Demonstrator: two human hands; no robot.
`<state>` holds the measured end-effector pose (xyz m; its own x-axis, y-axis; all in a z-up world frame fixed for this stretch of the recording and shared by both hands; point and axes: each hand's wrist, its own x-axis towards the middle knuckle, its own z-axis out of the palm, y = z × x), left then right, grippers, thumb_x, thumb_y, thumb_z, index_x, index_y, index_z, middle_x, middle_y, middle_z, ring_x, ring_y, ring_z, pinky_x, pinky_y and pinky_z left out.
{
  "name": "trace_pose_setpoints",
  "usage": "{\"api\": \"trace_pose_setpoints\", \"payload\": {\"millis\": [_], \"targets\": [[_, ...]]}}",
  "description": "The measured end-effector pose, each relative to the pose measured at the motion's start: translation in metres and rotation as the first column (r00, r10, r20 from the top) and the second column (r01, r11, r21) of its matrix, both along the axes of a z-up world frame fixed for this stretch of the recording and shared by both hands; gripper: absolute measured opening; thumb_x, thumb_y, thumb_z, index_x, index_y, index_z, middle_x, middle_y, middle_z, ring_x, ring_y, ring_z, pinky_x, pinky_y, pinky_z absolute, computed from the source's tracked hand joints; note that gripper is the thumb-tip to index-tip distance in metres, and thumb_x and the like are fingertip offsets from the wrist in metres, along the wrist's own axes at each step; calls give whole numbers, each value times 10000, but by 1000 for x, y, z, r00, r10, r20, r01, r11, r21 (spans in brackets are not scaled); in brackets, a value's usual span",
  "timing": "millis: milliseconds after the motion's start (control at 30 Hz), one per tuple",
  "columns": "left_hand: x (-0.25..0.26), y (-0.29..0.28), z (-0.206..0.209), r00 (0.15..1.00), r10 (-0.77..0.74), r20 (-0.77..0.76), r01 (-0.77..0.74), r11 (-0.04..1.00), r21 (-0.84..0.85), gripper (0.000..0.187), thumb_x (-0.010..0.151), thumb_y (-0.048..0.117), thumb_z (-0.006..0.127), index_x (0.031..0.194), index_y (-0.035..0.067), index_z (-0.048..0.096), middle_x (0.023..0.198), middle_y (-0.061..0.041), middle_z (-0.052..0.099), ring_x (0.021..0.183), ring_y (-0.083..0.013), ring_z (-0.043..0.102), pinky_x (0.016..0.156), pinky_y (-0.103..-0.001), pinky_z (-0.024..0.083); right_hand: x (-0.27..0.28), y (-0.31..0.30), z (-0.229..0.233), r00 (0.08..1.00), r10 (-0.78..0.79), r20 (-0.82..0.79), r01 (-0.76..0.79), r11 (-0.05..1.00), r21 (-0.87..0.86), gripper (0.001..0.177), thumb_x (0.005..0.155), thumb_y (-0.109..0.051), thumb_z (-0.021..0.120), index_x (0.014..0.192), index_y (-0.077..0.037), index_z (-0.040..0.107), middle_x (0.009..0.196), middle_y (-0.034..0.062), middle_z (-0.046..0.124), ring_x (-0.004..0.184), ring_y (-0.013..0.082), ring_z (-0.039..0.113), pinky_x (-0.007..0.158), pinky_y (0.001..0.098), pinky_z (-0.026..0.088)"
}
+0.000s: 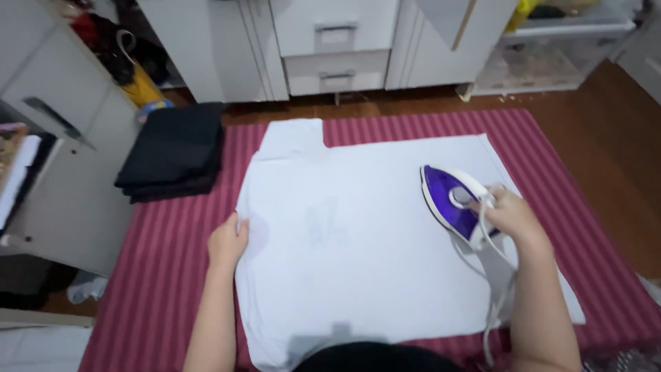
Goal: Ironing and folding a white t-shirt on an ironing surface.
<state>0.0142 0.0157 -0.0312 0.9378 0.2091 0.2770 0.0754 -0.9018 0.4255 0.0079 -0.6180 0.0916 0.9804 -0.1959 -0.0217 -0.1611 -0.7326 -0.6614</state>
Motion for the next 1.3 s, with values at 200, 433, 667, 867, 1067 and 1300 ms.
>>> {"api": "trace_pose_setpoints", "payload": {"millis": [200, 433, 667, 867, 1067, 1300], "targets": [[-2, -4, 7, 1000, 8, -2, -8, 1000, -22, 360, 949, 429, 599, 969, 72, 637, 778, -218, 697, 792, -449, 686, 692, -582, 518, 83, 32, 0, 996, -78, 39, 82, 988, -127, 477, 789, -397, 768, 1116, -49, 765, 1026, 243, 759, 987, 415, 726, 884, 466, 552], [-7, -6, 14, 1000, 0, -31, -1, 999, -48, 342, 950, 416, 595, 958, 75, 628, 774, -206, 699, 788, -440, 687, 692, -569, 521, 55, 34, 10, 999, -51, -12, 49, 990, -133, 462, 807, -392, 748, 1126, -57, 763, 1003, 250, 760, 961, 418, 721, 870, 481, 551], [-4, -4, 15, 998, -14, -54, 12, 999, -39, 335, 957, 406, 599, 967, 72, 629, 782, -235, 691, 790, -456, 680, 692, -579, 517, -88, 17, 8, 961, -174, -217, 176, 984, -9, 700, 791, -440, 763, 1377, -75, 642, 1014, 248, 772, 883, 331, 774, 778, 440, 595], [-1, 1, 2, 999, -41, -11, 41, 999, -19, 357, 971, 414, 613, 998, 60, 647, 824, -254, 691, 805, -473, 675, 698, -587, 517, -182, 2, -14, 906, -220, -360, 193, 975, -110, 722, 775, -449, 751, 1437, -184, 635, 937, 194, 800, 863, 268, 804, 758, 391, 618], [-4, -3, 14, 998, -53, -35, 52, 998, -45, 366, 971, 418, 628, 983, 52, 635, 754, -223, 674, 759, -458, 671, 677, -577, 510, -137, 40, 14, 959, -98, -267, 108, 994, 23, 606, 825, -414, 719, 1373, -163, 660, 849, 175, 807, 793, 258, 781, 708, 405, 594], [-6, -4, 21, 998, -39, -50, 37, 998, -44, 354, 980, 408, 641, 958, 55, 628, 703, -190, 656, 720, -432, 664, 661, -560, 506, 15, 77, 1, 997, 75, -33, -75, 997, -9, 572, 833, -407, 767, 1254, -31, 674, 972, 182, 753, 886, 276, 745, 776, 395, 573]]}}
